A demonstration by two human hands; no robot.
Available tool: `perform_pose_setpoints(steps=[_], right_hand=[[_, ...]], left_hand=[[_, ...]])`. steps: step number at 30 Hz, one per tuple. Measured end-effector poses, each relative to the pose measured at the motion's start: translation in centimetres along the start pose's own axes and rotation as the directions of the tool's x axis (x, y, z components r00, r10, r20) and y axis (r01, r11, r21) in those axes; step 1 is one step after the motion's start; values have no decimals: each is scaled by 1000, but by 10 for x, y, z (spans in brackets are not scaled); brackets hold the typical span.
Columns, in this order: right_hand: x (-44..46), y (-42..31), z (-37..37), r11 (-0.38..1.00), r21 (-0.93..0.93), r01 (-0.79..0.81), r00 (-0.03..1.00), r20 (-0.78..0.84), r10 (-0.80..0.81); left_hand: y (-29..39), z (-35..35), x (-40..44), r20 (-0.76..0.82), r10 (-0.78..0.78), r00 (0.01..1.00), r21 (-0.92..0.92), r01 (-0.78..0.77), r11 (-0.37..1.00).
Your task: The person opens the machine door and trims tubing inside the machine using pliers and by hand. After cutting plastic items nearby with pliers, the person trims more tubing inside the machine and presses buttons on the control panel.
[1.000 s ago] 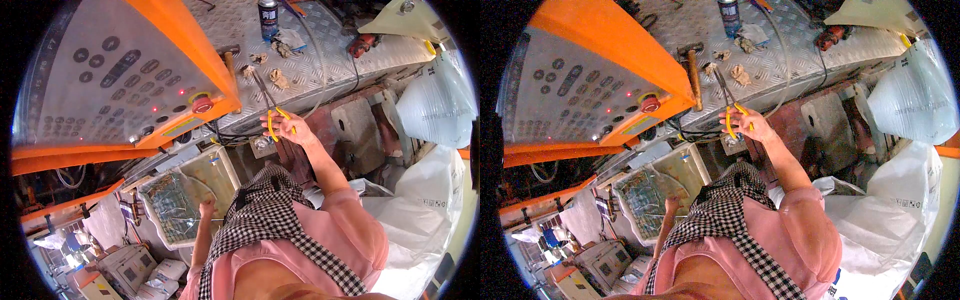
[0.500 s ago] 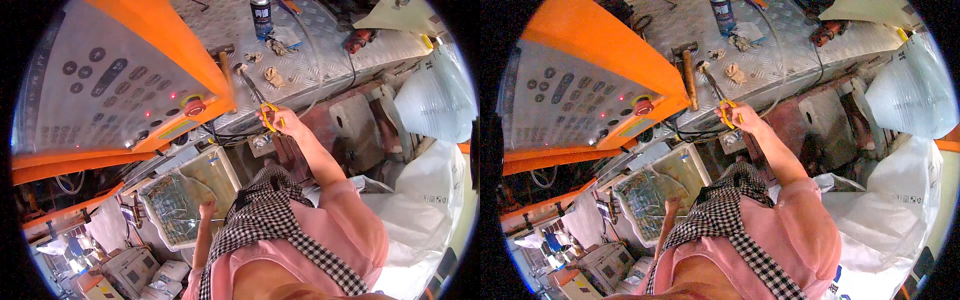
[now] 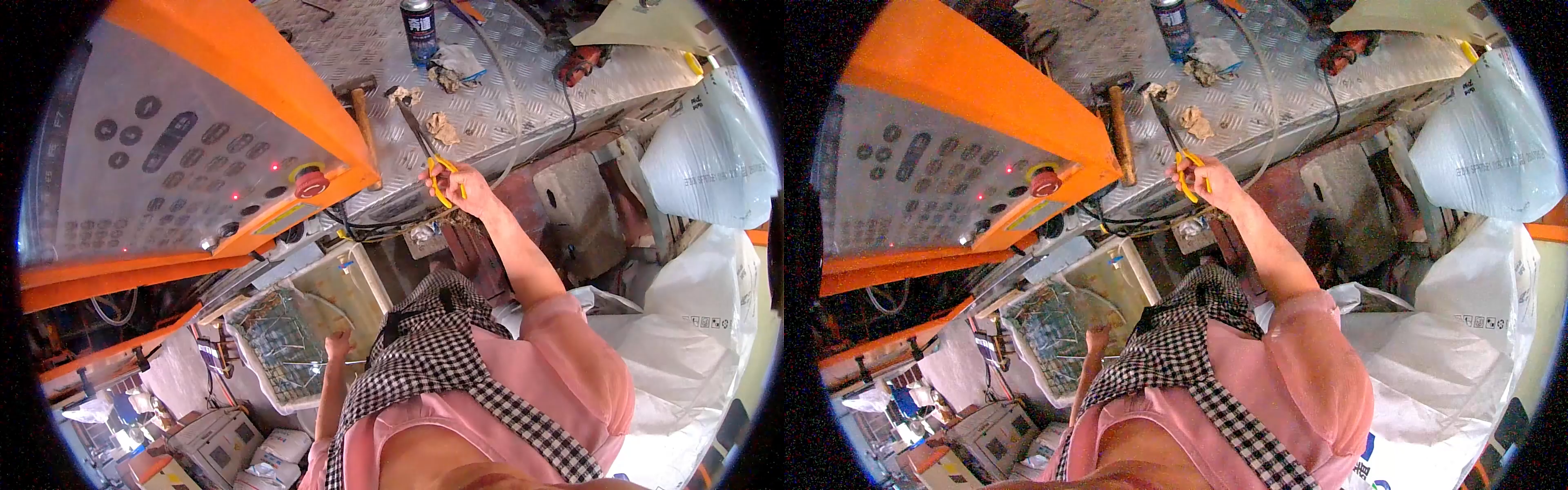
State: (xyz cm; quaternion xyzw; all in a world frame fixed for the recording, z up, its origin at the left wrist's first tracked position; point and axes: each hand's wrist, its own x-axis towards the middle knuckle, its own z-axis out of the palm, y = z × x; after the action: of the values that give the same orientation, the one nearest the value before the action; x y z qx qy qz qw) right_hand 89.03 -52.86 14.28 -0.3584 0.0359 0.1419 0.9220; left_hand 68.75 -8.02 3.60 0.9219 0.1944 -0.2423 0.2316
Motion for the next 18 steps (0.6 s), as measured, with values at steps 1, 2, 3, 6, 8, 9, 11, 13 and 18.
perform_pose_setpoints(steps=[1,2,3,6,8,9,11,13,18], right_hand=[[2,0,-3,1000,11,17,1000,19,-17],[5,1,-6,999,22,33,999,39,-34],[7,3,-9,999,23,33,999,39,-33],[11,6,-12,980,201,-3,1000,24,-1],[10,5,-11,968,249,-43,999,3,44],[9,4,-11,967,249,-45,999,4,45],[9,3,-10,963,262,-66,998,18,63],[10,0,-8,955,285,-76,997,42,67],[18,-1,-7,969,234,-83,997,17,81]], left_hand=[[7,-1,-4,-2,-47,999,-94,46,994],[16,-5,-8,0,-94,996,-188,92,978],[2,3,-1,0,-95,996,-188,93,978],[-21,15,11,11,-97,995,-202,97,975],[-24,18,10,-7,-112,994,-314,104,944],[-35,23,15,-7,-113,994,-315,105,943],[-53,30,24,33,-101,994,-204,105,973],[-24,13,7,47,-96,994,-166,103,981],[-28,15,11,68,-117,991,-152,126,980]])
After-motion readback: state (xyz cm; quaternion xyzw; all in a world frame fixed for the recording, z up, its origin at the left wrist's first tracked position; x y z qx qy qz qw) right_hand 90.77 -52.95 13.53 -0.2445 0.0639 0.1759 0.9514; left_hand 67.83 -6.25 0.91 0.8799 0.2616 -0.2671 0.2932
